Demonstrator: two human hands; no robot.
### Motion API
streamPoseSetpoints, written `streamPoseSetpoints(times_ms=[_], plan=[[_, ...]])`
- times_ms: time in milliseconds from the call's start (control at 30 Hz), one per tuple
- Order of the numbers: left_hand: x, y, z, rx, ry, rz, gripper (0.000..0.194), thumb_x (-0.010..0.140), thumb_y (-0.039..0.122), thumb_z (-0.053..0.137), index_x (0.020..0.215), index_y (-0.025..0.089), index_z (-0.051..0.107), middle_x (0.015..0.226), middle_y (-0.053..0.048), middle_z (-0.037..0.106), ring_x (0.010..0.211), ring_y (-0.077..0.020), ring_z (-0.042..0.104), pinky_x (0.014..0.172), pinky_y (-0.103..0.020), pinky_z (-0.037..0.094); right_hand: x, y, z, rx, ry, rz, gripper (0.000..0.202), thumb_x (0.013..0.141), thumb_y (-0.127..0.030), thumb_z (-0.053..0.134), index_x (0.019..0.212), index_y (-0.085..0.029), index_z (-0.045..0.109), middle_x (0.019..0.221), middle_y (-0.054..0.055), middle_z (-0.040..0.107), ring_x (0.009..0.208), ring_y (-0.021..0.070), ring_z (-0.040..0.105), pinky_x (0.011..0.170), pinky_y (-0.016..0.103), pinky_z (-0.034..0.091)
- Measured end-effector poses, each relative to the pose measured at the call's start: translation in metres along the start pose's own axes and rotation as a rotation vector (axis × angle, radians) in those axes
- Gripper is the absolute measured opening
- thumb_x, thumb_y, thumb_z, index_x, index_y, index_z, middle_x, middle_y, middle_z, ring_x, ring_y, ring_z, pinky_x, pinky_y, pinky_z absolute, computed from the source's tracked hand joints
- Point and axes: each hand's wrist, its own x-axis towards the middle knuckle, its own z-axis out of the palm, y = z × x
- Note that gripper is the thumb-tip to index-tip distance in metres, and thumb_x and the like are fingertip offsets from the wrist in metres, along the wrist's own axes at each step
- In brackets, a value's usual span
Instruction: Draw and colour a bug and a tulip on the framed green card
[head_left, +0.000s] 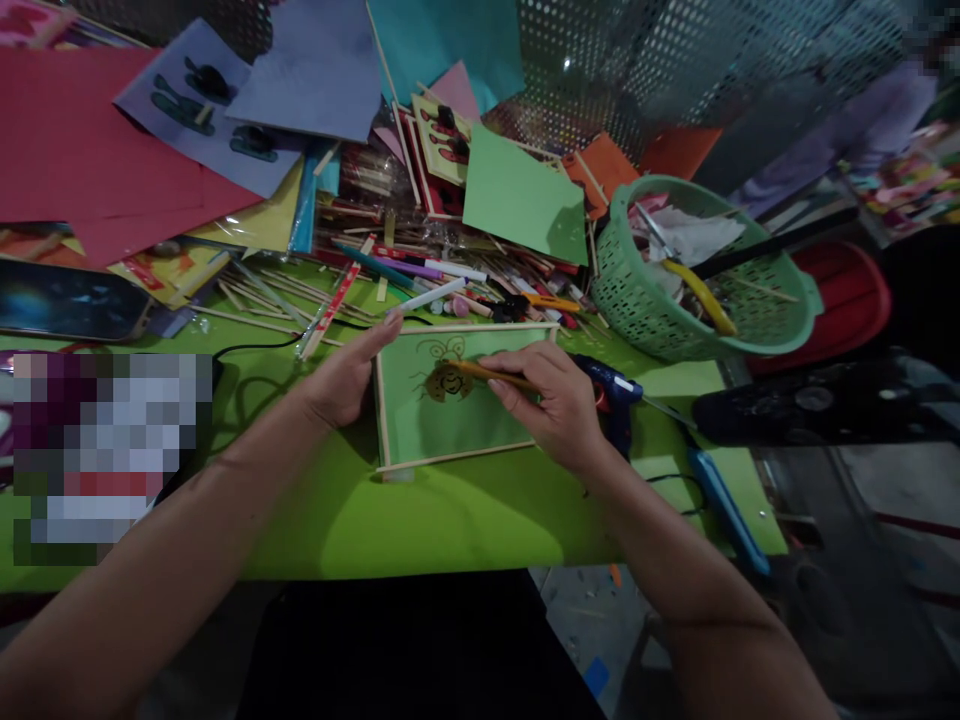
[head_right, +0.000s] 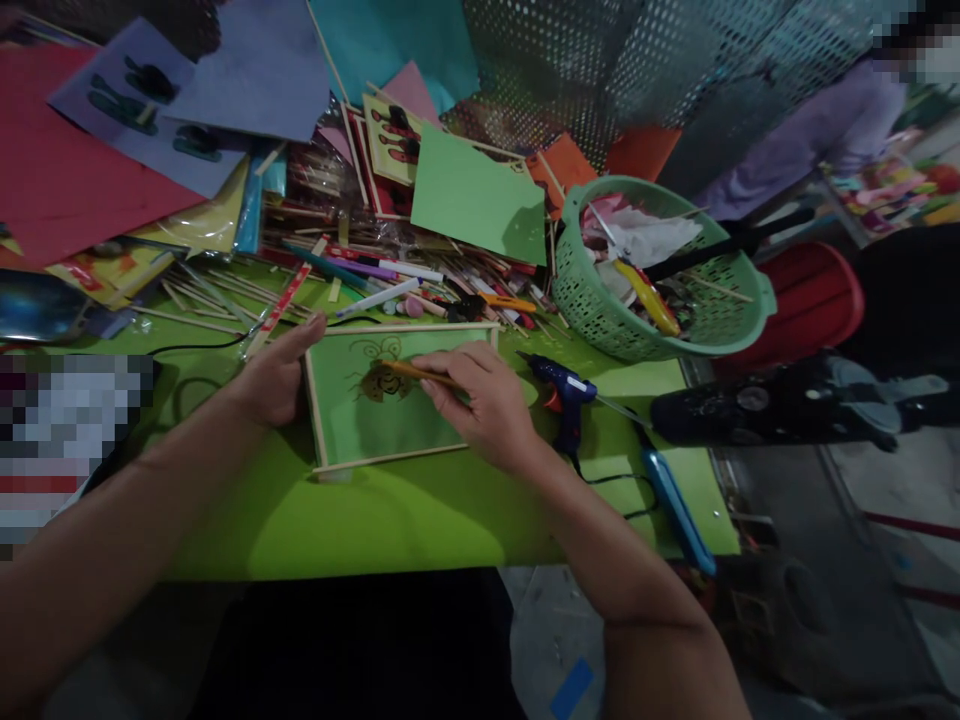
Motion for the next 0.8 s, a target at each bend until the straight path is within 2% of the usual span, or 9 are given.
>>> streamPoseSetpoints(times_ms=[333,567,733,800], plan=[[0.0004,-0.0007,-0.0022,0.058,-0.101,-0.035,0.064,0.077,0.063,0.067,0.124,0.019,0.065,0.107,-0.013,0.079,0.117,-0.0400,0.066,0.104,-0.053,0.051,0.0020,-0.0011,0.0011,-0.012,0.005,0.003,0.020,0.094,-0.023,0.061,0.111,-0.027,0.070,0.096,0.004,0.074,0.087,0.0205,0.065,0.078,0.037,0.052],[0.0021,-0.0016,-0.0029,0.056,-0.037,-0.004,0.060,0.077,0.060,0.069,0.123,0.022,0.066,0.104,-0.010,0.079,0.118,-0.0368,0.066,0.104,-0.050,0.051,0.0013,-0.0010,0.0021,-0.016,-0.018,-0.012,0.020,0.093,-0.022,0.062,0.111,-0.026,0.070,0.096,0.004,0.073,0.088,0.0201,0.064,0.078,0.036,0.052],[0.0013,-0.0023,-0.0035,0.054,-0.110,-0.031,0.059,0.079,0.062,0.066,0.121,0.022,0.069,0.103,-0.012,0.079,0.116,-0.0375,0.067,0.101,-0.051,0.053,0.0010,-0.0008,0.0018,-0.008,-0.017,-0.009,0.020,0.093,-0.022,0.062,0.111,-0.026,0.070,0.097,0.004,0.074,0.089,0.0200,0.064,0.080,0.037,0.052],[0.0013,-0.0022,-0.0034,0.052,-0.103,-0.022,0.058,0.078,0.061,0.067,0.120,0.021,0.069,0.104,-0.012,0.079,0.115,-0.0375,0.067,0.103,-0.051,0.052,0.0008,-0.0004,0.0019,-0.010,0.004,-0.003,0.019,0.093,-0.021,0.062,0.110,-0.025,0.070,0.096,0.004,0.073,0.089,0.0197,0.064,0.079,0.036,0.052]])
